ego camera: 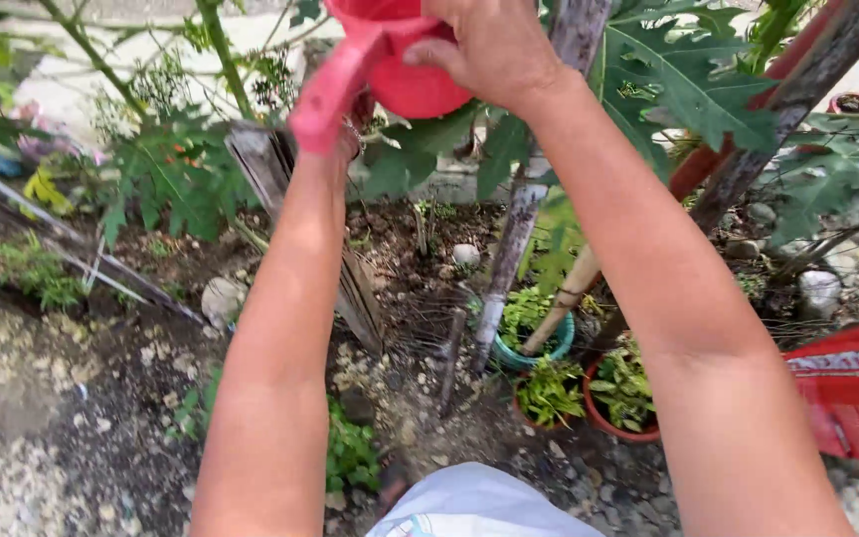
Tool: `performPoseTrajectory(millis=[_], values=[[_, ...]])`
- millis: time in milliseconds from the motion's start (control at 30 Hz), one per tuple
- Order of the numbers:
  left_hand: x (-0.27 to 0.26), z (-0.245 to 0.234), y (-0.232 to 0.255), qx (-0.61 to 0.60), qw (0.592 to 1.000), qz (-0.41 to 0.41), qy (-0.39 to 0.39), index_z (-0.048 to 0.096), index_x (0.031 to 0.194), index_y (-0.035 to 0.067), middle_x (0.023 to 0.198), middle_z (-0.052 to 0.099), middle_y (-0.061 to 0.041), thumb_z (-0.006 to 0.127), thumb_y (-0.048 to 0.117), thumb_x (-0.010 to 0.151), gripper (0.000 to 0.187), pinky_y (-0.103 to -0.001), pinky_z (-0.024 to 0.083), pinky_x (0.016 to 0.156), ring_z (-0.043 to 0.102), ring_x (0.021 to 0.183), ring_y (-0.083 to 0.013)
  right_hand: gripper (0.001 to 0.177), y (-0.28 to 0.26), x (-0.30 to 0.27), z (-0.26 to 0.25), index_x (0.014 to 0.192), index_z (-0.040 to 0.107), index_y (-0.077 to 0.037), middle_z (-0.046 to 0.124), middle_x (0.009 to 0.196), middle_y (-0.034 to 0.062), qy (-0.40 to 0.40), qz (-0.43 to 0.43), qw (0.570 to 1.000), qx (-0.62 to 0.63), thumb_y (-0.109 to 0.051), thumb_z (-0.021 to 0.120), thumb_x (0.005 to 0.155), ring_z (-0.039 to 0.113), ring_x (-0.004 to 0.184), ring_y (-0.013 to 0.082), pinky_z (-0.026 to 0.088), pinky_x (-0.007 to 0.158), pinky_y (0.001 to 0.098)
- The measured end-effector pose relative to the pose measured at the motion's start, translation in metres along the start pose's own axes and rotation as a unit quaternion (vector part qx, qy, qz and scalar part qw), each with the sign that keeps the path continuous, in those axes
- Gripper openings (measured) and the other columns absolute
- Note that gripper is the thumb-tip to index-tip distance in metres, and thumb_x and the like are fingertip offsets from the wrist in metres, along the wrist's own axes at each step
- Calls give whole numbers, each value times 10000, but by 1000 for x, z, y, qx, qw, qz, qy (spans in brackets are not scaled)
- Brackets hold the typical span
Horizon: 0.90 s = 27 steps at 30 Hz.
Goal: The person is watering different plants in the garden using a red mug and a blue bucket.
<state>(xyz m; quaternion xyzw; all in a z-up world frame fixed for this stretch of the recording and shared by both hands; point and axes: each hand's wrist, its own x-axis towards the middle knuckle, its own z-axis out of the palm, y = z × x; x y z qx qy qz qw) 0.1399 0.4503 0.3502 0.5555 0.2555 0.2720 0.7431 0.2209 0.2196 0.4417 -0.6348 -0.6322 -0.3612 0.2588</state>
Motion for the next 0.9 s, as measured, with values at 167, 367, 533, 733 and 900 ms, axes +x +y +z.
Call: performPoseTrajectory(millis=[167, 367, 533, 733, 900], values=[[93, -35, -51, -89, 995, -6, -39, 683, 992, 84, 631, 567, 20, 543, 221, 1010, 196, -282, 421, 451, 510, 510, -114, 371, 22, 33, 12, 825, 703, -75, 699, 857, 135, -90, -45, 992, -77, -363, 918, 733, 671, 913, 382, 510, 748, 500], [250, -17, -124, -192, 975, -107, -32, 675, 975, 79, 600, 492, -17, 483, 150, 1010, 207, -330, 364, 405, 444, 447, -168, 299, 35, 36, 53, 866, 779, -120, 707, 856, 109, -252, 50, 960, -113, -329, 908, 693, 645, 1000, 339, 493, 849, 519], [252, 10, -105, -37, 988, -142, -38, 624, 863, 91, 650, 567, -77, 516, 173, 1008, 199, -346, 396, 410, 512, 473, -186, 224, 43, 51, 84, 797, 784, -149, 726, 865, 44, -307, -11, 928, -211, -301, 880, 663, 639, 976, 292, 513, 782, 479], [258, 10, -82, 65, 987, -139, -53, 601, 814, 86, 695, 601, -115, 515, 190, 1003, 232, -367, 405, 400, 537, 492, -198, 297, 51, 97, 72, 797, 761, -132, 721, 849, 18, -276, -74, 935, -212, -350, 872, 629, 637, 1030, 268, 482, 944, 490], [274, 11, -75, 18, 990, -121, -70, 677, 982, 32, 793, 708, -154, 454, 204, 1040, 287, -381, 539, 467, 669, 576, -242, 271, 56, 102, 76, 783, 759, -137, 717, 843, 27, -242, -68, 949, -192, -326, 883, 634, 637, 1015, 277, 465, 957, 500]])
